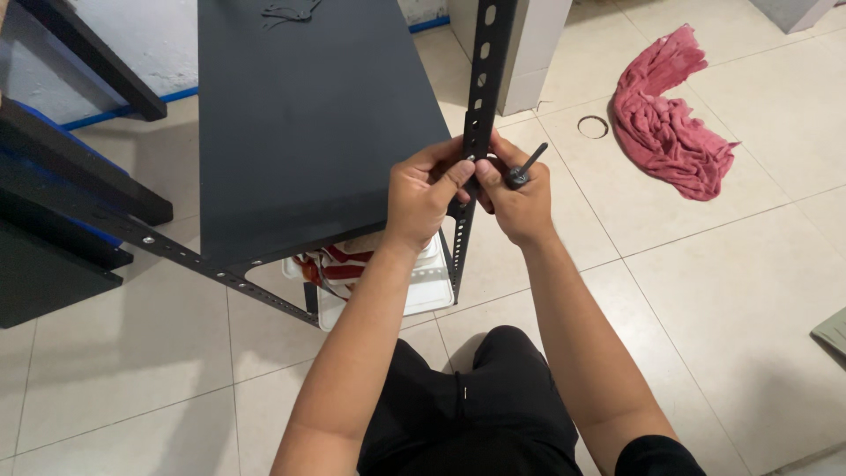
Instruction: The person assembles a metal shelving unit by attaching vertical uprights to a horizontal shelf using a screwdriver and screws. They align the uprights, insert screws into the holes, and tighten them to secure the frame.
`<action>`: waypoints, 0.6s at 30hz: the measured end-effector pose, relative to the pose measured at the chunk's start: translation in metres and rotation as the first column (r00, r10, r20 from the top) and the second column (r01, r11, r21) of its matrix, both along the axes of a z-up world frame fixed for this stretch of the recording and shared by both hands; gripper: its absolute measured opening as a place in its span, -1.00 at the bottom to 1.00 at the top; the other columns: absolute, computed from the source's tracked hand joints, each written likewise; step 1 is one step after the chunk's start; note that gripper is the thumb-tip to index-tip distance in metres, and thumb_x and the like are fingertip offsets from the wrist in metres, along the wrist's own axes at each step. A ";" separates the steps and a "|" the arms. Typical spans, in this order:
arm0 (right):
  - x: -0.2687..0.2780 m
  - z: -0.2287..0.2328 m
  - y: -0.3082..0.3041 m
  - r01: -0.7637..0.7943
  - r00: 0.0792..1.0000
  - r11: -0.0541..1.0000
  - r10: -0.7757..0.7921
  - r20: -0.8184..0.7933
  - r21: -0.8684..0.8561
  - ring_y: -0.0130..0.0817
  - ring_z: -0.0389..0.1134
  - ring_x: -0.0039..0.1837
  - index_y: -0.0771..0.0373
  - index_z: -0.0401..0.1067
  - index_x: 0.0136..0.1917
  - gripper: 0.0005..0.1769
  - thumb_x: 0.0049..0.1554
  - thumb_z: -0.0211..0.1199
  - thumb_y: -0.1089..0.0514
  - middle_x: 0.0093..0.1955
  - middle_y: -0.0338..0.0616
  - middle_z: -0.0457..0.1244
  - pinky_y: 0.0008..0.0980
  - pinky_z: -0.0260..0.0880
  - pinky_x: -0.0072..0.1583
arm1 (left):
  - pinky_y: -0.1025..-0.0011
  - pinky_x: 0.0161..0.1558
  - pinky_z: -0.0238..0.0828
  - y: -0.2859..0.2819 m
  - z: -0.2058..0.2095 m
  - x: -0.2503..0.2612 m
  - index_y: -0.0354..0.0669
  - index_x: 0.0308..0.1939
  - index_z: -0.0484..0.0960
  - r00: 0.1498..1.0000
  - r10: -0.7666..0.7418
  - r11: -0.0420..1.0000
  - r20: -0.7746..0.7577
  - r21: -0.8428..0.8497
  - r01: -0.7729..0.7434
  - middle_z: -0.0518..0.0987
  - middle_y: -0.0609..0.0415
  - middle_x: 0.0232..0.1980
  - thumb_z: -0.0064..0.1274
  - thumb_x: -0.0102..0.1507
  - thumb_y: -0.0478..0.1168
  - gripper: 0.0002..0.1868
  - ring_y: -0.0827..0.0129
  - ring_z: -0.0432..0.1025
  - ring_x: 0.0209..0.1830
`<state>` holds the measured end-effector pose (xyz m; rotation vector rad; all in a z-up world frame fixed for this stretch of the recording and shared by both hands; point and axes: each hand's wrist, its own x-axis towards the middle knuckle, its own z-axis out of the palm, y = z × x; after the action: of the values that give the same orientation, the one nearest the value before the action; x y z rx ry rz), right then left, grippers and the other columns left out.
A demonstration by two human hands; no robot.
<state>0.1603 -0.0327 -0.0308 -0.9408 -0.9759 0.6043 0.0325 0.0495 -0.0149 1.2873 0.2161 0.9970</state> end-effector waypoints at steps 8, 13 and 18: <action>-0.004 -0.003 0.002 0.064 0.997 0.998 -0.064 -0.039 -0.003 -0.62 0.23 -0.33 0.39 0.35 0.43 -0.55 0.30 0.24 0.29 -0.17 -0.18 0.36 -0.60 0.11 -0.34 | 0.59 -0.30 0.46 -0.005 -0.003 -0.003 -0.36 0.13 0.66 0.999 0.000 1.000 0.033 -0.004 0.000 0.68 0.06 -0.15 0.16 0.33 -0.38 -0.72 0.56 0.46 -0.35; -0.005 -0.001 0.004 0.104 0.994 0.995 -0.103 -0.034 0.003 -0.65 0.18 -0.33 0.38 0.39 0.42 -0.55 0.28 0.30 0.29 -0.17 -0.18 0.38 -0.60 0.09 -0.33 | 0.59 -0.33 0.46 -0.008 -0.001 -0.002 -0.33 0.06 0.71 0.997 0.078 0.996 0.015 0.031 -0.079 0.67 0.05 -0.21 0.16 0.38 -0.29 -0.79 0.56 0.48 -0.36; 0.004 -0.001 0.005 0.108 0.994 0.994 -0.107 0.011 -0.023 -0.65 0.19 -0.35 0.37 0.45 0.37 -0.57 0.24 0.35 0.32 -0.22 -0.19 0.36 -0.59 0.12 -0.35 | 0.59 -0.38 0.53 -0.013 0.009 0.002 -0.31 -0.07 0.72 0.962 0.274 0.939 -0.001 0.218 -0.267 0.66 0.07 -0.14 0.16 0.38 -0.22 -0.80 0.57 0.52 -0.33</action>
<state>0.1639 -0.0281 -0.0316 -1.0120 -0.9225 0.5219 0.0344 0.0361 -0.0063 1.4994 0.3225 1.2627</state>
